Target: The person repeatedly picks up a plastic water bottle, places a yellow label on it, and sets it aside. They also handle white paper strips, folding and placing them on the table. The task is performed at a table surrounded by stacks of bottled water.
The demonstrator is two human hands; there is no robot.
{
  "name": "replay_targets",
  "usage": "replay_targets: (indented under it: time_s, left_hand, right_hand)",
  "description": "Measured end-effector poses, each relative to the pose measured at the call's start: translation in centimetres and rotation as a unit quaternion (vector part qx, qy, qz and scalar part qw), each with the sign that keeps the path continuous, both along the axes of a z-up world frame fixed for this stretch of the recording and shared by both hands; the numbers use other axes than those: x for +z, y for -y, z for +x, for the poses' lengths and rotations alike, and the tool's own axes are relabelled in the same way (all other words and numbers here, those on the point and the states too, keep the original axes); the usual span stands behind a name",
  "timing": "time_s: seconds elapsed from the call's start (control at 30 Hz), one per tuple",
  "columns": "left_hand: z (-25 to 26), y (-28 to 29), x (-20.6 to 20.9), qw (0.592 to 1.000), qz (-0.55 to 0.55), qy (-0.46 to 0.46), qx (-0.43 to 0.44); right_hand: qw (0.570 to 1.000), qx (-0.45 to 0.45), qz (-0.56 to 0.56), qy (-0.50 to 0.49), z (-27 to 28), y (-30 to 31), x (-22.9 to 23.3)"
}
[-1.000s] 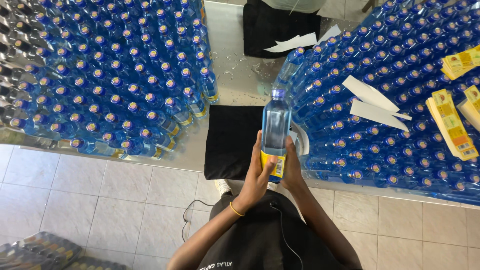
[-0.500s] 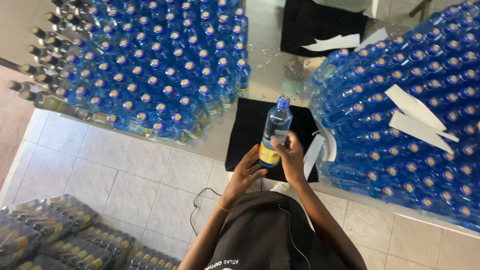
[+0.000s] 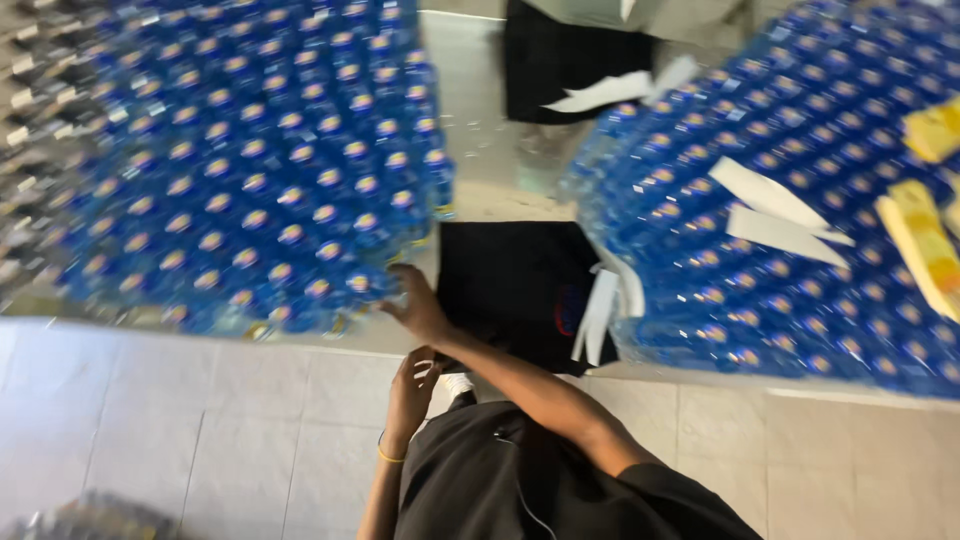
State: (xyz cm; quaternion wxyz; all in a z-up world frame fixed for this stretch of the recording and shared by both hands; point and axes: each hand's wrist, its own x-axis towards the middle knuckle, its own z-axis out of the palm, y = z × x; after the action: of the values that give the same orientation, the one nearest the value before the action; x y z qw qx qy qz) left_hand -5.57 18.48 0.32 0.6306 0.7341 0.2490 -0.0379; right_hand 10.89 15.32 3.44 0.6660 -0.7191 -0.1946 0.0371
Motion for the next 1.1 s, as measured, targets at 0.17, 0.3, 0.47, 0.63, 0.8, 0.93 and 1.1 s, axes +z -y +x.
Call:
replay_targets:
  time_s: [0.17, 0.3, 0.47, 0.63, 0.8, 0.93, 1.1]
  left_hand:
    - [2.7, 3.3, -1.8, 0.975, 0.122, -0.034, -0.185]
    - [7.8, 7.6, -2.0, 0.97, 0.095, -0.012, -0.222]
    - [18.4, 16.5, 1.9, 0.961, 0.033, 0.151, -0.228]
    - [27.2, 24.8, 6.5, 0.931, 0.091, 0.258, -0.243]
    - [28.8, 28.9, 5.8, 0.917, 0.165, 0.302, -0.199]
    - [28.0, 29.2, 5.3, 0.945, 0.139, 0.262, -0.139]
    - [26.9, 27.1, 4.7, 0.975, 0.072, 0.209, -0.022]
  right_hand:
    - [0.993, 0.033, -0.085, 0.073, 1.0, 5.0, 1.0]
    - [0.997, -0.025, -0.034, 0.067, 0.6, 18.0, 3.0]
    - [0.921, -0.326, -0.191, 0.091, 0.6, 42.1, 9.5]
    - [0.754, -0.475, -0.382, 0.245, 3.3, 62.8, 12.5]
    - [0.7, -0.4, -0.539, 0.245, 4.8, 70.5, 11.7]
    - [0.647, -0.408, -0.602, 0.231, 5.5, 71.2, 8.5]
    - [0.571, -0.447, -0.606, 0.327, 6.0, 72.3, 7.1]
